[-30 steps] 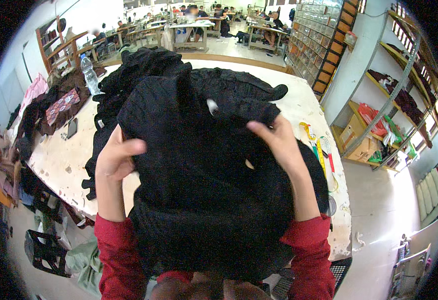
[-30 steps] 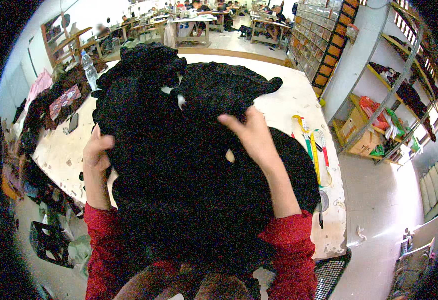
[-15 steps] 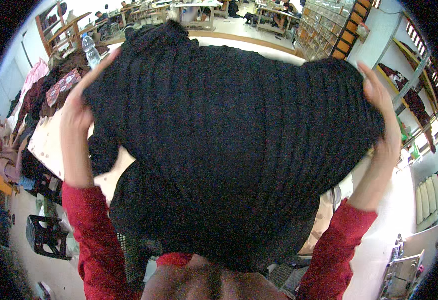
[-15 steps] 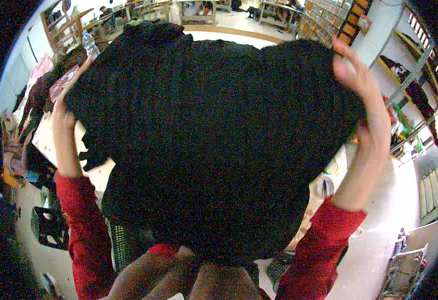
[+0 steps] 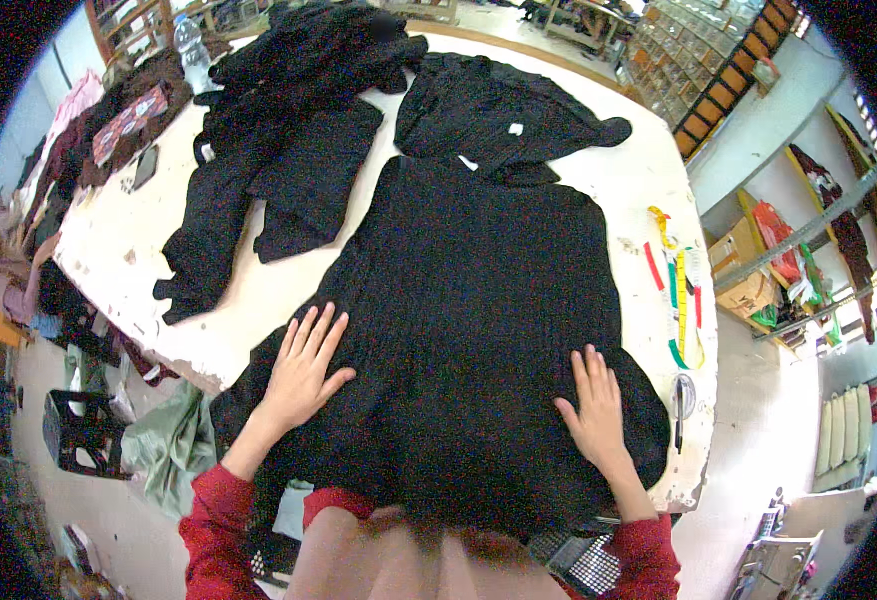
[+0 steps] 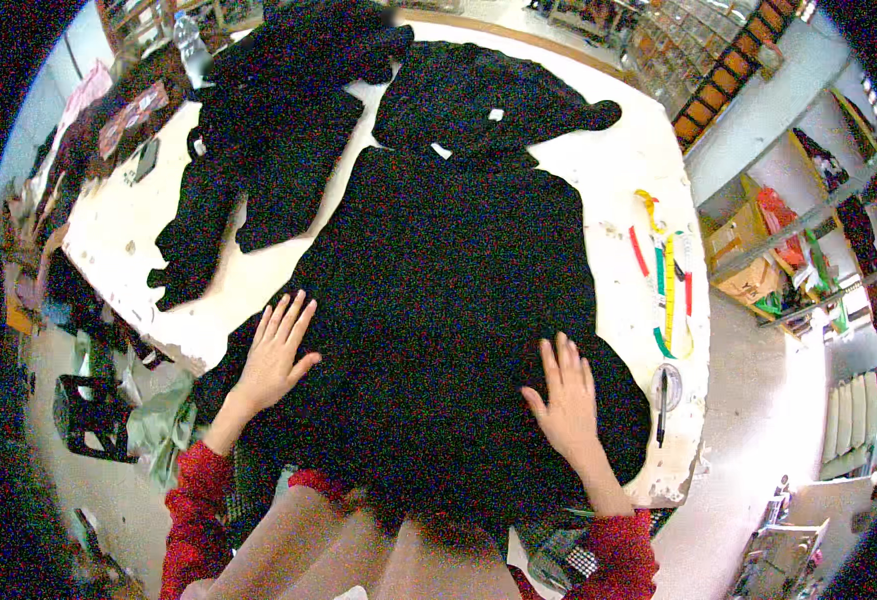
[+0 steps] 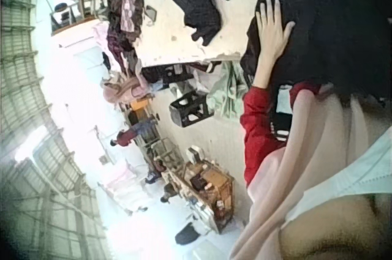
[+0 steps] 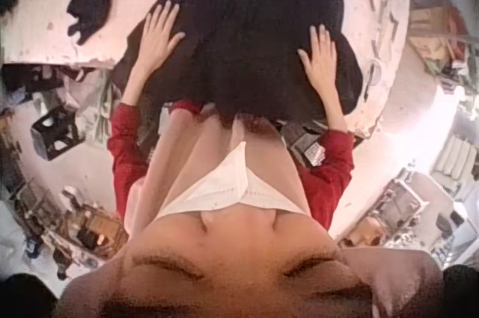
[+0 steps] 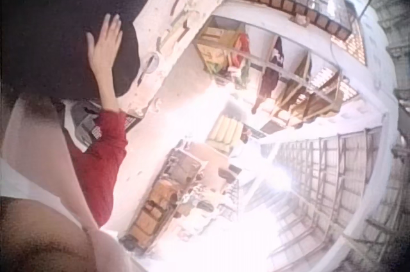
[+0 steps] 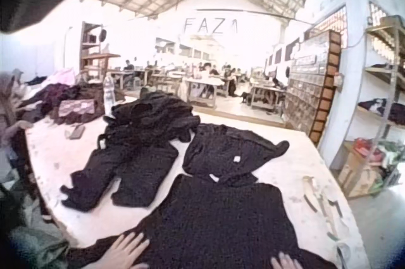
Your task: The person lays a black knit garment flat on a table, measures its width with a tape measure, and marks the measured position with a pen. The person then folds the garment and places it aside before repeating the process with another garment.
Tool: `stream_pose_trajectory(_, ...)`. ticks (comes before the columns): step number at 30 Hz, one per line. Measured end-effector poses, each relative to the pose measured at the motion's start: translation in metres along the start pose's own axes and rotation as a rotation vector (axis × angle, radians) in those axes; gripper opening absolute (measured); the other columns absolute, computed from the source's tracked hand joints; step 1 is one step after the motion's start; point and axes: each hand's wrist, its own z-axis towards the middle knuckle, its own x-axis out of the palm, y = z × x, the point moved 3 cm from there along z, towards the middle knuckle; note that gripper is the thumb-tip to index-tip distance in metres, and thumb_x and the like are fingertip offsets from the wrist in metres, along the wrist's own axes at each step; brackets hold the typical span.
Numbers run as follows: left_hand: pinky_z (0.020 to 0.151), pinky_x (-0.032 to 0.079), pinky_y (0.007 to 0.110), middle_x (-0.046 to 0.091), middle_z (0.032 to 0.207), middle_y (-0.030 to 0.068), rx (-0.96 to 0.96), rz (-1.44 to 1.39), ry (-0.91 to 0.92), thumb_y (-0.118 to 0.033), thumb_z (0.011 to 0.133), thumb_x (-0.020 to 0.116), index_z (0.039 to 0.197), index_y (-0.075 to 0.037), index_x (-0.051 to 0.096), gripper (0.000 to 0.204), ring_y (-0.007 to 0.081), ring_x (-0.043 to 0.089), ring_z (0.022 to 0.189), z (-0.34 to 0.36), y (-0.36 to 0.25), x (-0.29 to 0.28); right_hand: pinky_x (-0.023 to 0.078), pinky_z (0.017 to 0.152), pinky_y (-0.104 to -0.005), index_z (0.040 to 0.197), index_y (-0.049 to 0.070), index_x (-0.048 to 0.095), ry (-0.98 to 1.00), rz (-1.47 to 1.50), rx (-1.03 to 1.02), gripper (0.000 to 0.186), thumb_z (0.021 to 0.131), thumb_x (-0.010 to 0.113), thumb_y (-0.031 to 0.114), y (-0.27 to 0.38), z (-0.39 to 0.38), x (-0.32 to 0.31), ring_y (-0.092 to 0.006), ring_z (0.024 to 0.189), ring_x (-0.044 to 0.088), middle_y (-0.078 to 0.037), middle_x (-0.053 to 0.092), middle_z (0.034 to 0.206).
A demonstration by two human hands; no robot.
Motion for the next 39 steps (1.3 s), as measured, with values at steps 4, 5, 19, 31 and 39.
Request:
stream_pose_trajectory(4,0.112,0.030,0.043,0.039,0.148,0.0141,-0.161,-0.680,-0.014,-0.015,0.089,0.064,0.139,-0.009,0.047,0.053,0.0344,0.037,0.135,-0.043,-0.022,-0.026,0.037,0.106,-0.0459,0.142,0.003,0.038,0.321,-0.116,0.104,0.067,0.090,0.062,0.035,0.017,-0.024,-0.050,-0.0369,0.126,0.048,-0.023,0.041,0.144)
stream_pose_trajectory(5,0.110,0.032,0.043,0.043,0.144,0.0135,-0.193,-0.638,-0.059,-0.014,0.088,0.064,0.135,-0.009,0.051,0.049,0.0342,0.041,0.131,-0.051,-0.025,-0.033,0.042,0.102,-0.0441,0.139,0.001,0.044,0.438,-0.134,0.129,0.063,0.088,0.065,0.033,0.030,-0.019,-0.070,-0.0370,0.118,0.055,-0.023,0.049,0.139)
stream_pose_trajectory(19,0.082,0.046,0.037,0.063,0.092,0.0119,-0.652,-0.578,-0.222,-0.016,0.081,0.073,0.105,-0.005,0.061,0.029,0.0354,0.059,0.087,-0.109,0.011,-0.032,0.048,0.064,-0.0405,0.079,0.008,0.063,-0.254,0.353,-0.558,0.035,0.094,0.056,0.040,0.199,0.218,0.030,-0.0299,0.073,0.064,-0.015,0.059,0.065)
stream_pose_trajectory(31,0.084,0.048,0.027,0.062,0.107,0.0100,-0.599,-2.040,-0.036,-0.003,0.087,0.066,0.121,-0.002,0.045,0.040,0.0150,0.062,0.098,-0.099,-0.011,-0.070,0.036,0.076,-0.0350,0.075,0.009,0.062,-0.377,0.506,-0.532,0.032,0.079,0.073,0.039,0.145,0.196,-0.099,-0.0220,0.075,0.051,-0.003,0.058,0.073)
stream_pose_trajectory(39,0.094,0.042,0.045,0.059,0.114,0.0169,-0.584,0.033,-0.076,-0.016,0.085,0.066,0.108,-0.005,0.060,0.027,0.0351,0.052,0.114,-0.081,0.029,-0.094,0.048,0.089,-0.0366,0.103,0.000,0.062,-0.271,0.695,-0.284,0.030,0.090,0.064,0.027,0.060,0.180,-0.120,-0.0318,0.098,0.063,-0.017,0.066,0.101)
